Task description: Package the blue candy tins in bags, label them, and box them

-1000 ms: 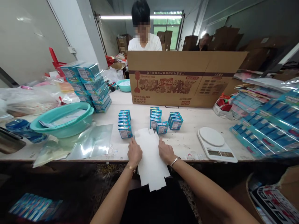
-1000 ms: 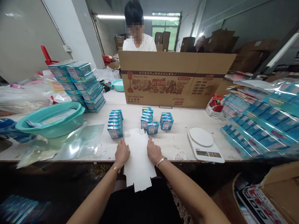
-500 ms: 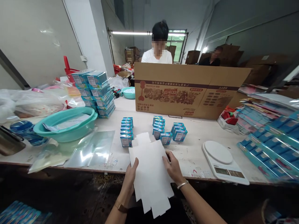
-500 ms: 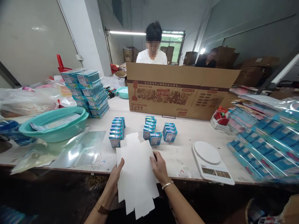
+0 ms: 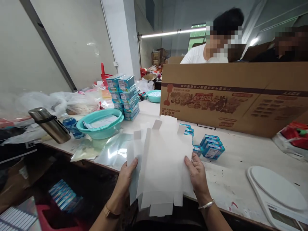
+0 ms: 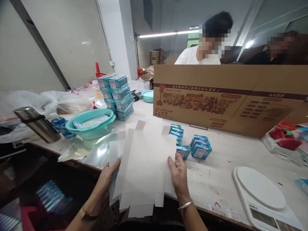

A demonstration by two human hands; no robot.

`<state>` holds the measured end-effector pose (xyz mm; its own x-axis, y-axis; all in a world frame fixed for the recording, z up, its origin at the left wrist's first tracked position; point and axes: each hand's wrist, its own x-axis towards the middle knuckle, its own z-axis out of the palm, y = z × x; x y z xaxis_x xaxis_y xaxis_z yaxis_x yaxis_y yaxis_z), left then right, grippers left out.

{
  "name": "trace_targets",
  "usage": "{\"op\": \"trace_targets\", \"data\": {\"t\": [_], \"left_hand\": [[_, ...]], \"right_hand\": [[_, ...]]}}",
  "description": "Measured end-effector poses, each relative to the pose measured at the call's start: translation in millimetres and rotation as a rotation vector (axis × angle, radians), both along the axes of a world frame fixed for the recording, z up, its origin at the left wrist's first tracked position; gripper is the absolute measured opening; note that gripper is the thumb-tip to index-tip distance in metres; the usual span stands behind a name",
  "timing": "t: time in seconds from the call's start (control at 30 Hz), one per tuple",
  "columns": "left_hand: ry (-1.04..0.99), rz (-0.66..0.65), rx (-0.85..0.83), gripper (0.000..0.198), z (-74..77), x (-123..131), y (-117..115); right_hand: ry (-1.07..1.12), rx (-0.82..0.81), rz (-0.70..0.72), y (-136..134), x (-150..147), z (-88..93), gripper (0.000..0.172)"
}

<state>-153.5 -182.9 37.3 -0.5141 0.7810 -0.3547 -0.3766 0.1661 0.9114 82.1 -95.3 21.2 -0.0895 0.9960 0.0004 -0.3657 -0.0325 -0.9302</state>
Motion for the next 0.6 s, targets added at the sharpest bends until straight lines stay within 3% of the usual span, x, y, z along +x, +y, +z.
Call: {"op": "trace_targets", "data": {"t": [0.17,0.37,0.5,0.6], "left_hand": [[0.050,0.091,-0.070,0.032,7.0,-73,21],[0.562,-0.017,-0.339,0.011,1.9,-160,57],[0.767,-0.021,-0.449,0.008,1.4,-182,76],[0.951,-0.006,-0.422,0.026,2.4,-171,72]], "right_hand": [[-0.026,-0.093,0.037,20,1,-7.3,0.054],[-0.125,-0.242,0.155,17,29,-37.5,0.054],[-0.213,-0.263,0.208,4,34,-58.1,0.053],[-0.342,-0.256,0.182,-4,37,-64.8,0.047]]}}
